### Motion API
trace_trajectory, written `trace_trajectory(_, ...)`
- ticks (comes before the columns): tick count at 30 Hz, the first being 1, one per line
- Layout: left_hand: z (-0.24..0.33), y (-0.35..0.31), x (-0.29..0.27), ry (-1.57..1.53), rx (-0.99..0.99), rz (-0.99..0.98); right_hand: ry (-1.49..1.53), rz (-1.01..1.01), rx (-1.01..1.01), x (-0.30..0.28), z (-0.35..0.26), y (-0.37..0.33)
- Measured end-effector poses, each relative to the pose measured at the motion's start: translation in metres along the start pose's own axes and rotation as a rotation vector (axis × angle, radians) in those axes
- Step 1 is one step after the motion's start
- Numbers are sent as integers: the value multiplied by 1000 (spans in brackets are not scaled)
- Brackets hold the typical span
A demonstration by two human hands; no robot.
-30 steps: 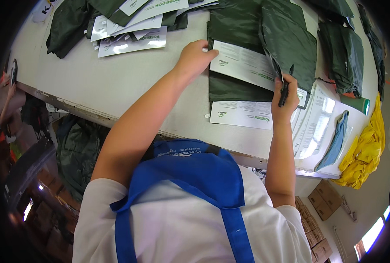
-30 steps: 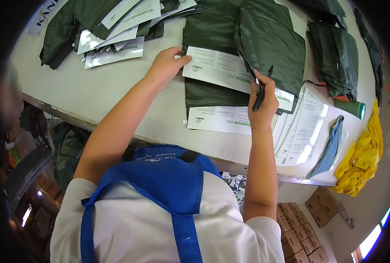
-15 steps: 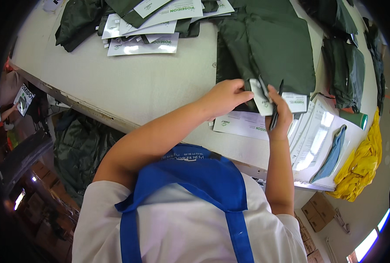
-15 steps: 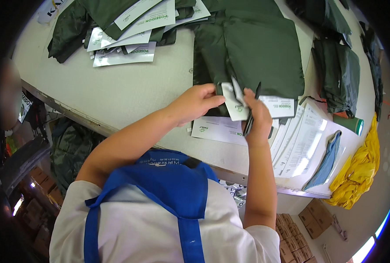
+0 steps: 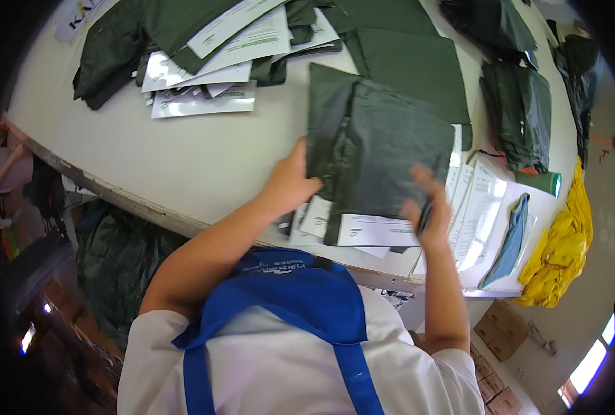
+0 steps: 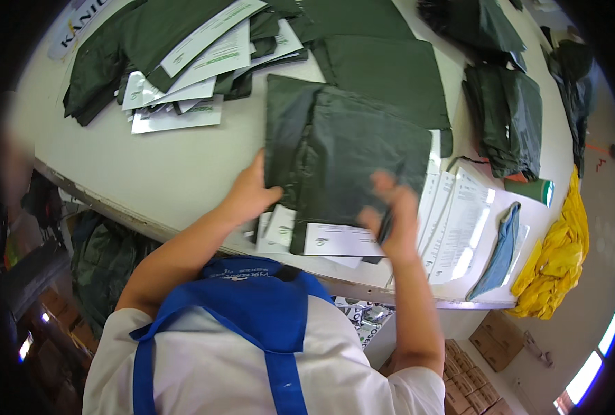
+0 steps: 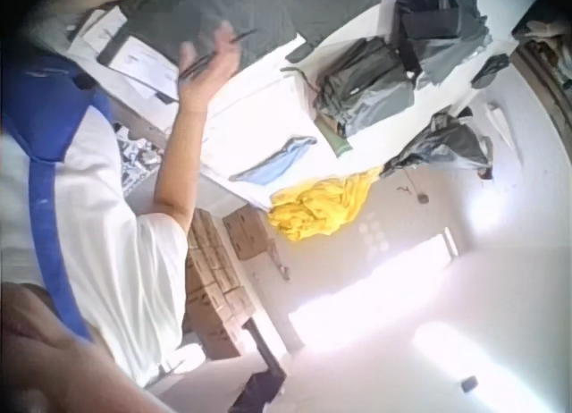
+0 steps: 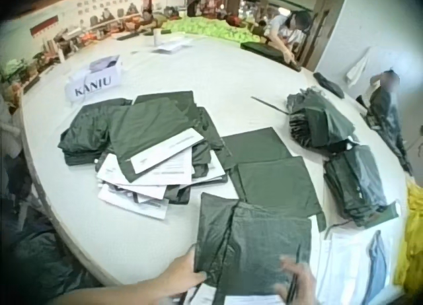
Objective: The person writes on white labels attached to folded green garments using a black pen, then stacks the labeled items and folds a final garment. The person handles garments, labels, and a pen throughout the sequence.
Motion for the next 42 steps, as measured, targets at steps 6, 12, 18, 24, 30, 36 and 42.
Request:
trace_trajectory(6, -18, -23, -57, -71, -131, 88, -477, 358, 334, -22, 152, 94)
trace_trajectory(12, -7, -24, -59, -46, -184, -6, -637, 109, 586, -8, 180, 157)
trace_trajectory(18, -18, -20, -56, 15, -131, -13, -477, -11, 665, -10, 184, 192)
trace_trajectory(24, -14, -22, -56, 58, -123, 13, -510, 239, 336, -38, 136, 225)
trace_trajectory(30, -8, -24, -56, 232, -40, 88, -540, 598, 92, -174, 34, 227)
trace_trajectory(36, 31, -32, -58, 317, 255, 275, 271, 650, 372, -200, 23, 157)
trace_trajectory(42, 12, -19, -33, -673, -351, -213, -103, 393, 535, -75, 59, 35)
Point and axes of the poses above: each hand's wrist, its own y-axis towards the middle knuckle, its own x-axis out of the palm, z = x × y, the point moved 1 cm from there along y, towards the middle knuckle, and after that the axes turned 13 degrees about -y, right-handed, at the moved point
